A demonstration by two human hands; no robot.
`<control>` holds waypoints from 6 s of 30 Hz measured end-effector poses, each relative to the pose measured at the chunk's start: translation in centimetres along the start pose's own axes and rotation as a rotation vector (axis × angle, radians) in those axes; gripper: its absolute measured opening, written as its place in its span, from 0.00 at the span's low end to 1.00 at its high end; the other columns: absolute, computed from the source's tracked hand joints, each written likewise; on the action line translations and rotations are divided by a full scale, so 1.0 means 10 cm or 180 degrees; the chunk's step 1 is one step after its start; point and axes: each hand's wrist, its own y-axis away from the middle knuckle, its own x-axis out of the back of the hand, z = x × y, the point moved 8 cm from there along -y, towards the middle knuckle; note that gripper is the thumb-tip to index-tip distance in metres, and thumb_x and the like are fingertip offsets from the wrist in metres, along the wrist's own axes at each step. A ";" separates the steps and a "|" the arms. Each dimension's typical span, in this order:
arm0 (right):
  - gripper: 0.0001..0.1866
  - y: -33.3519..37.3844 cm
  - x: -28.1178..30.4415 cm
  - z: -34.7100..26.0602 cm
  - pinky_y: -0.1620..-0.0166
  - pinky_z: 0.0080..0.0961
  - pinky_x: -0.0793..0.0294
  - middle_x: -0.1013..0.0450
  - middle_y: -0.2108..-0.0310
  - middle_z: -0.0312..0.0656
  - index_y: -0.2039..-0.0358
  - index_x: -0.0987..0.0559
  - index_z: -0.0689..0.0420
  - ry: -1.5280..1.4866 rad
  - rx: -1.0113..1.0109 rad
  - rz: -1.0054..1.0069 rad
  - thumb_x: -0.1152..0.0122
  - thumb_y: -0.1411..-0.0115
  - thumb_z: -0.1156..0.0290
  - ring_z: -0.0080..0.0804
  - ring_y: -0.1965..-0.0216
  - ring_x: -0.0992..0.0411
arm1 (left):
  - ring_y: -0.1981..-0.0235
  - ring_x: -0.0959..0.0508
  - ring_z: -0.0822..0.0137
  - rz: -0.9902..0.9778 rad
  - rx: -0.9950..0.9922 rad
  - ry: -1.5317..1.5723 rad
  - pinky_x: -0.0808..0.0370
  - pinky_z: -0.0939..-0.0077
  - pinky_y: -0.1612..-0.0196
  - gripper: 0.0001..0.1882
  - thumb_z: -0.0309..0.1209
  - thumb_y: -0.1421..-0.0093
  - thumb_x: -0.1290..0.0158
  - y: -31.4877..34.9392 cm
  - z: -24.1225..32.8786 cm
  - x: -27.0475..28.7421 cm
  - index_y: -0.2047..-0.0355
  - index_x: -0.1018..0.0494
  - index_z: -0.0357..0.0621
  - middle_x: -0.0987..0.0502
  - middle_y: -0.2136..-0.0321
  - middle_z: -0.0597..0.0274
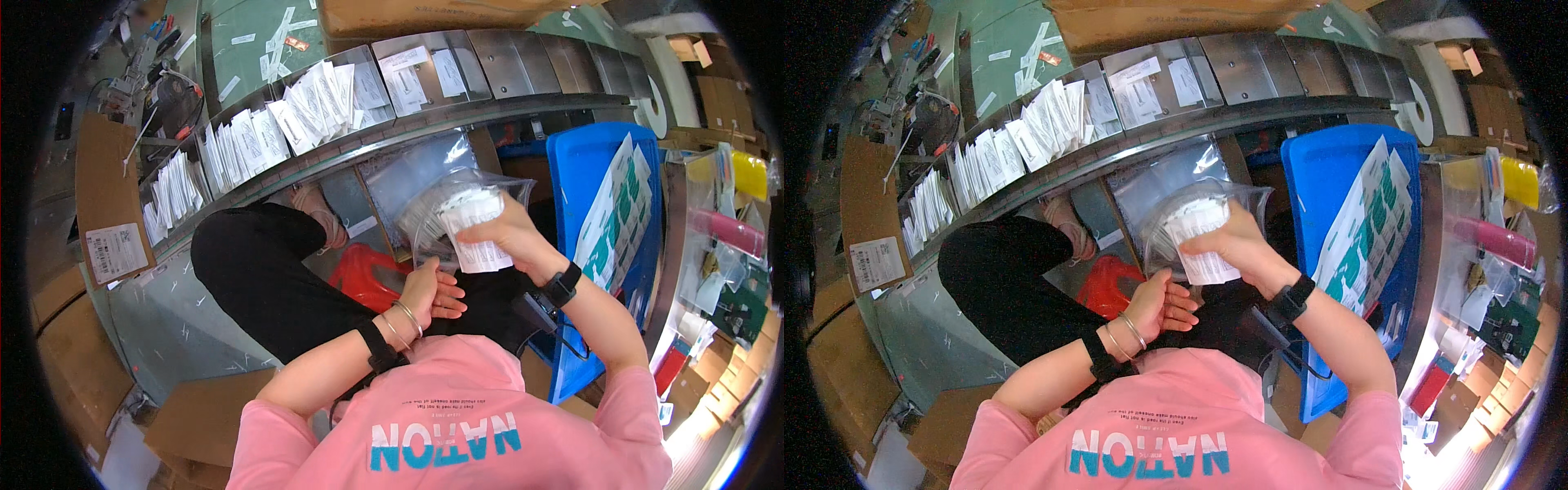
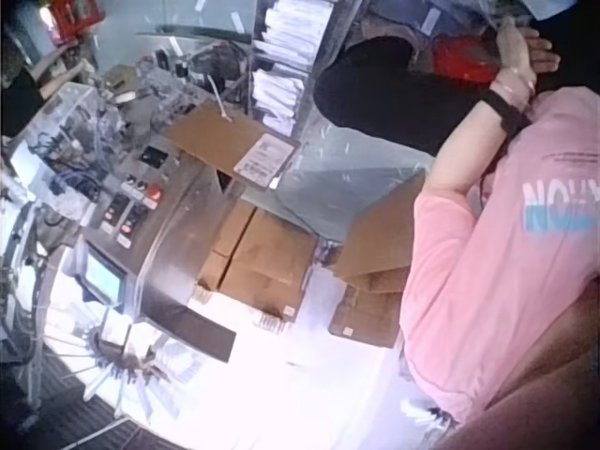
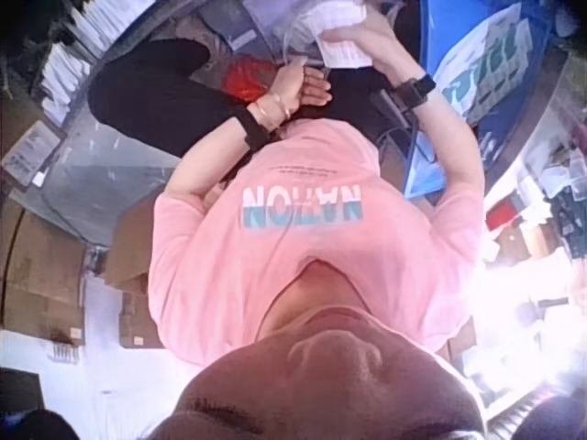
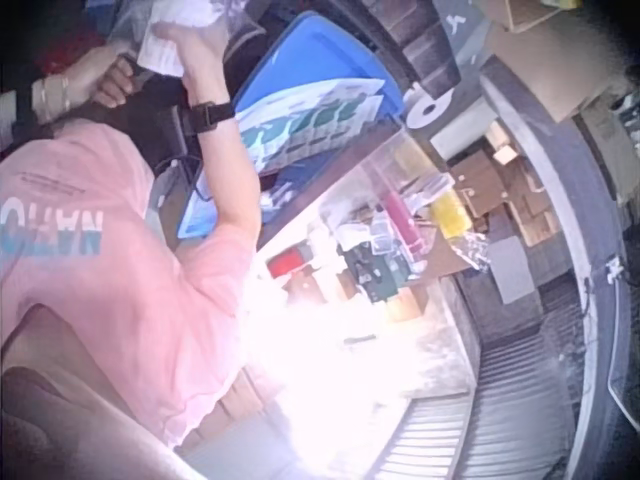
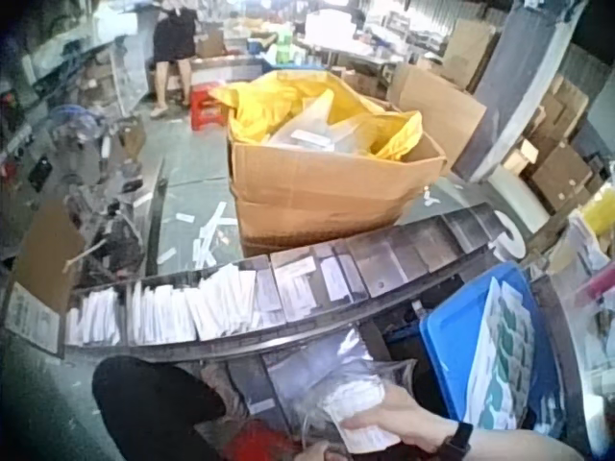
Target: The person is packing small white packets into a larger transparent plastic bag on a manufacturing floor.
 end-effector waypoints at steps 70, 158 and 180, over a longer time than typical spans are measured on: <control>0.05 -0.76 -0.29 0.84 0.69 0.38 0.27 0.27 0.78 0.52 0.82 0.23 0.60 0.4368 0.1439 0.0461 0.47 0.57 0.75 0.48 0.73 0.26 | 0.79 0.23 0.65 -0.0544 -0.0066 -0.1487 0.26 0.76 0.76 0.23 0.48 0.39 0.59 0.15 -0.06 0.19 0.68 0.29 0.37 0.25 0.76 0.56; 0.19 -1.47 0.32 1.89 0.52 0.48 0.35 0.31 0.54 0.45 0.54 0.32 0.57 -0.1425 -0.0802 0.0039 0.51 0.39 0.56 0.41 0.53 0.32 | 0.74 0.22 0.65 -0.0085 -0.2357 -0.1689 0.24 0.74 0.71 0.17 0.40 0.37 0.56 1.52 1.30 0.13 0.65 0.28 0.36 0.23 0.73 0.54; 0.14 -0.01 0.03 -0.65 0.61 0.20 0.30 0.26 0.68 0.41 0.64 0.26 0.65 -0.0205 0.0865 -0.0020 0.42 0.45 0.67 0.25 0.67 0.28 | 0.73 0.23 0.68 0.0892 -0.3153 -0.0800 0.26 0.77 0.69 0.17 0.41 0.38 0.56 1.50 2.19 1.11 0.67 0.28 0.37 0.23 0.73 0.58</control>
